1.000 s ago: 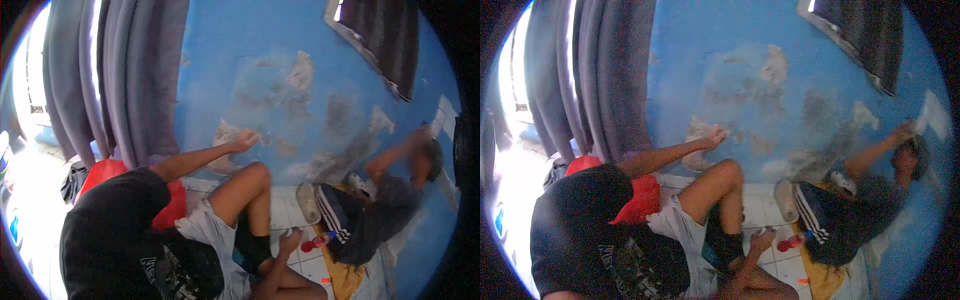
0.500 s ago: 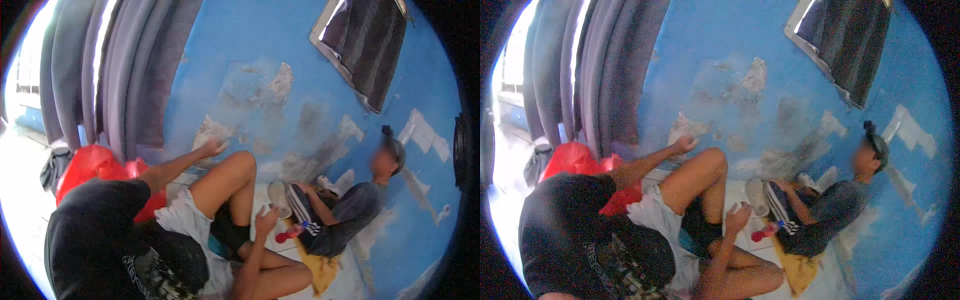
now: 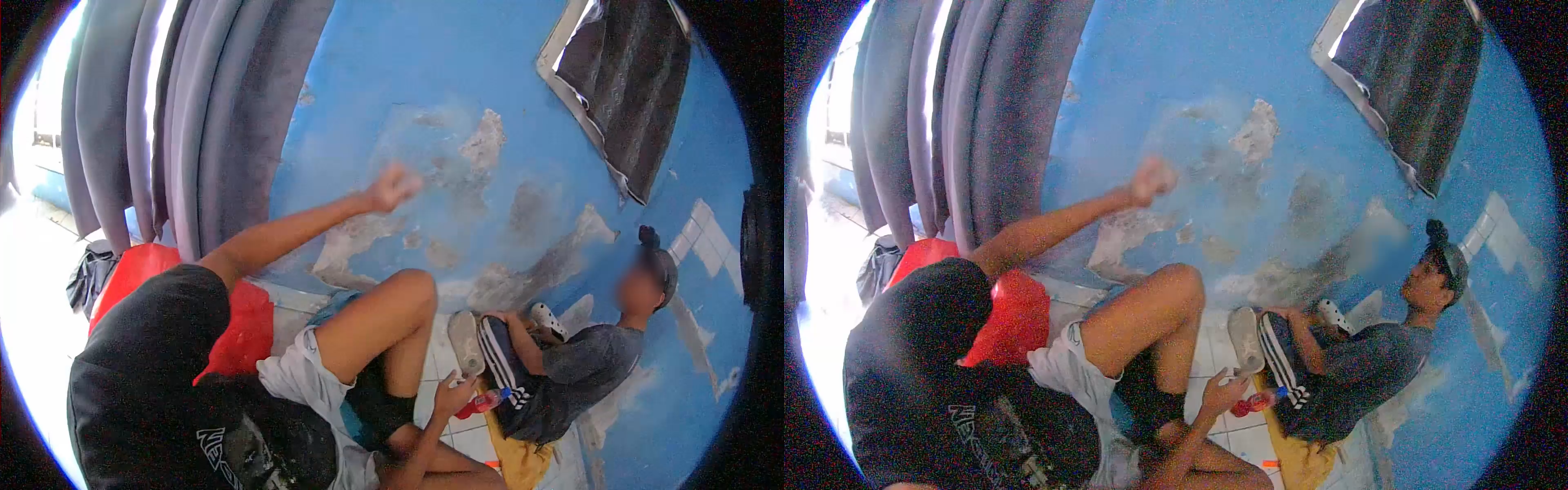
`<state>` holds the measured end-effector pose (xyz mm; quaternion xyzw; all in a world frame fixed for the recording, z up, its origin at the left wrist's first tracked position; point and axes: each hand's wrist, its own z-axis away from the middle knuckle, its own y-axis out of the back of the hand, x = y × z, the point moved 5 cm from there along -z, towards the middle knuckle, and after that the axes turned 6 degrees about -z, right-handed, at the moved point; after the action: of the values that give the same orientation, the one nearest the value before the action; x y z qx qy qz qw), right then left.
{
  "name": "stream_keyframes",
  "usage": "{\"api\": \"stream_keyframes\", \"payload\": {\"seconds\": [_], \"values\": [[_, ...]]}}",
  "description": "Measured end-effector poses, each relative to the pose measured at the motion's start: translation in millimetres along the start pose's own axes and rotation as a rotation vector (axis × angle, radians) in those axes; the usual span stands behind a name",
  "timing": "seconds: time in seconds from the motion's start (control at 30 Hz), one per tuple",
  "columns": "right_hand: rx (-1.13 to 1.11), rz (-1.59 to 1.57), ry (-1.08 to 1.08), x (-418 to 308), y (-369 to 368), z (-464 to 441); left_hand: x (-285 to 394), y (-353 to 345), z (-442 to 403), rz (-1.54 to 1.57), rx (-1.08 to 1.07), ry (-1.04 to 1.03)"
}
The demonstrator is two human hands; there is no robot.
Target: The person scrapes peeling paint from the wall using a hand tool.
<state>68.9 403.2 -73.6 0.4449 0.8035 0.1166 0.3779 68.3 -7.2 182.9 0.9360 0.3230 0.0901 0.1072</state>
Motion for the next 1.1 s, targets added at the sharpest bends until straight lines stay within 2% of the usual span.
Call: {"api": "stream_keyframes", "payload": {"seconds": [0.03,0.07,0.1,0.13,0.17,0.23,0.27,0.33,0.37,0.43,0.5,0.53,0.6,0.73,0.83,0.9,0.93,0.97,1.03,1.1], "values": [[-0.057,-0.032,-0.016,1.4,-2.6,-2.5,-61.3,-34.1,48.7,-0.273,-0.131,0.216],[-0.033,-0.032,0.080,8.8,-7.5,-2.1,-37.8,-33.8,61.6,-0.011,-0.204,0.343],[-0.084,-0.040,-0.067,6.4,-5.8,-4.1,-41.5,-44.5,73.0,-0.056,-0.323,0.206],[0.010,-0.022,-0.005,-1.7,-3.3,-6.4,-51.9,-54.0,79.6,-0.109,-0.469,0.068],[0.078,0.002,0.055,-6.4,-2.5,-2.1,-45.6,-56.3,69.6,-0.096,-0.497,0.064],[-0.021,-0.079,-0.022,-5.3,-5.8,-6.2,2.5,-18.0,30.3,-0.069,-0.193,0.082],[-0.097,-0.165,-0.076,-3.1,-11.7,-7.6,23.1,-0.8,3.8,0.025,-0.304,0.011],[-0.072,-0.151,-0.043,3.2,-27.1,-4.6,47.8,17.6,-26.7,0.135,-0.413,-0.069],[-0.042,-0.142,0.004,7.4,-32.6,-5.0,56.3,22.4,-30.9,0.180,-0.399,-0.129],[-0.064,-0.106,0.036,16.2,-42.5,-0.1,32.0,4.0,-10.7,0.236,-0.387,-0.174],[-0.083,-0.081,0.085,20.4,-47.8,10.4,-28.2,-29.7,35.3,-0.238,-0.061,-0.294],[-0.103,-0.104,0.048,26.2,-48.9,16.3,-23.7,-30.9,36.7,-0.233,-0.054,-0.299],[-0.103,-0.125,-0.023,29.9,-46.1,15.5,-17.8,-39.6,31.3,-0.016,-0.200,-0.180],[-0.107,-0.119,0.008,23.1,-39.7,14.2,-4.0,-22.2,1.0,0.371,-0.451,0.088],[-0.167,-0.136,-0.029,26.2,-43.9,15.6,-10.3,-29.6,8.2,0.286,-0.457,-0.018],[-0.158,-0.185,-0.011,28.5,-46.2,17.6,-59.3,-50.5,55.8,-0.170,-0.010,0.012],[-0.155,-0.160,0.015,28.5,-46.2,18.4,-67.3,-54.3,77.2,-0.173,0.002,0.009],[-0.143,-0.133,0.039,29.5,-45.8,16.7,-82.5,-58.7,96.2,-0.169,-0.037,0.133],[-0.100,-0.117,0.034,29.2,-41.5,15.2,-74.7,-61.3,76.3,-0.147,-0.086,0.234],[-0.144,-0.117,-0.032,29.6,-42.4,16.8,-29.7,-46.6,53.3,-0.027,-0.230,-0.061]]}}
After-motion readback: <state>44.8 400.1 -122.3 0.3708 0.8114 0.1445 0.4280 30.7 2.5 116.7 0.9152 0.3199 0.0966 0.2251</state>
